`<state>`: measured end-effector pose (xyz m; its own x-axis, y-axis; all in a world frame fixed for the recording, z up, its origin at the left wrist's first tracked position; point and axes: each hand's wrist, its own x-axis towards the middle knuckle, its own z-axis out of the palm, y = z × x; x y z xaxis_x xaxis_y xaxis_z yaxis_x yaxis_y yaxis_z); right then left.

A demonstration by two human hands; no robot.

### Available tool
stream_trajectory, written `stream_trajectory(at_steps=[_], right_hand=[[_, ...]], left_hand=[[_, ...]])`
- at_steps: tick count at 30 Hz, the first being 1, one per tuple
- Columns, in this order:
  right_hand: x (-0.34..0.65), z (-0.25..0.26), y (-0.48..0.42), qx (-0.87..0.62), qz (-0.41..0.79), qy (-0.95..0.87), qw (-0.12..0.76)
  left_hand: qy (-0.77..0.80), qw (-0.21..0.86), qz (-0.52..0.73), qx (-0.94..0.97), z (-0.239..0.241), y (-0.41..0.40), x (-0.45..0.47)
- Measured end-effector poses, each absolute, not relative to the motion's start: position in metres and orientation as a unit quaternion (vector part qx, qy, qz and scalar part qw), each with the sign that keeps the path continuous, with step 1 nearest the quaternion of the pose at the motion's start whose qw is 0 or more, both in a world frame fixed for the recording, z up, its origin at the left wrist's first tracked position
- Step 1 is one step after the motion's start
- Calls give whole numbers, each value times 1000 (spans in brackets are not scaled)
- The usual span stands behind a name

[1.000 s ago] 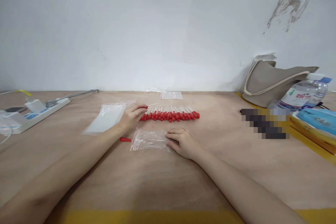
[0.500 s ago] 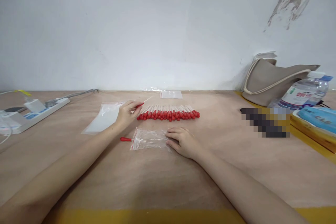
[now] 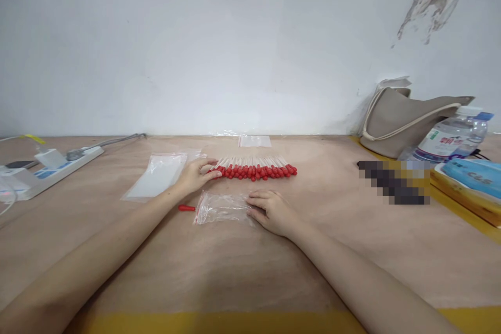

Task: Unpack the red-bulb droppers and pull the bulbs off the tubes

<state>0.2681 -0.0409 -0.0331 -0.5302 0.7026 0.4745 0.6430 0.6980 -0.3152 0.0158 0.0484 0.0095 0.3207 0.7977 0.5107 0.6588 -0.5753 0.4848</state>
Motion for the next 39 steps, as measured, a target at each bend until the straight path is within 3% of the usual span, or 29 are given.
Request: stream_trajectory(at_steps=[4, 9, 12, 16, 21, 26, 28, 31, 36, 39], right_hand=[[268, -34, -41, -382, 50, -873, 300], [269, -35, -40, -378, 50, -873, 304], [270, -35, -40, -379, 51, -873, 303], [270, -34, -41, -381, 55, -872, 302], [269, -34, -41, -382, 57, -874, 295], [269, -34, -40, -384, 55, -875, 290], [269, -34, -40, -385, 54, -875, 290], [269, -34, -40, -386, 54, -874, 289], [269, -35, -40, -382, 52, -875, 292], [269, -35, -40, -384, 49, -875, 290]], left_hand=[[454, 117, 387, 794, 18, 34, -4], [348, 257, 174, 885, 23, -3, -42], [350, 264, 116, 891, 24, -19, -51], [402, 299, 124, 857, 38, -17, -61], [490, 308, 259, 773, 71, 7, -88], [492, 248, 522, 651, 66, 30, -66], [462, 245, 561, 641, 52, 37, -41], [431, 177, 524, 713, 30, 45, -3], [447, 2, 355, 821, 16, 60, 32], [449, -16, 300, 841, 18, 66, 34]])
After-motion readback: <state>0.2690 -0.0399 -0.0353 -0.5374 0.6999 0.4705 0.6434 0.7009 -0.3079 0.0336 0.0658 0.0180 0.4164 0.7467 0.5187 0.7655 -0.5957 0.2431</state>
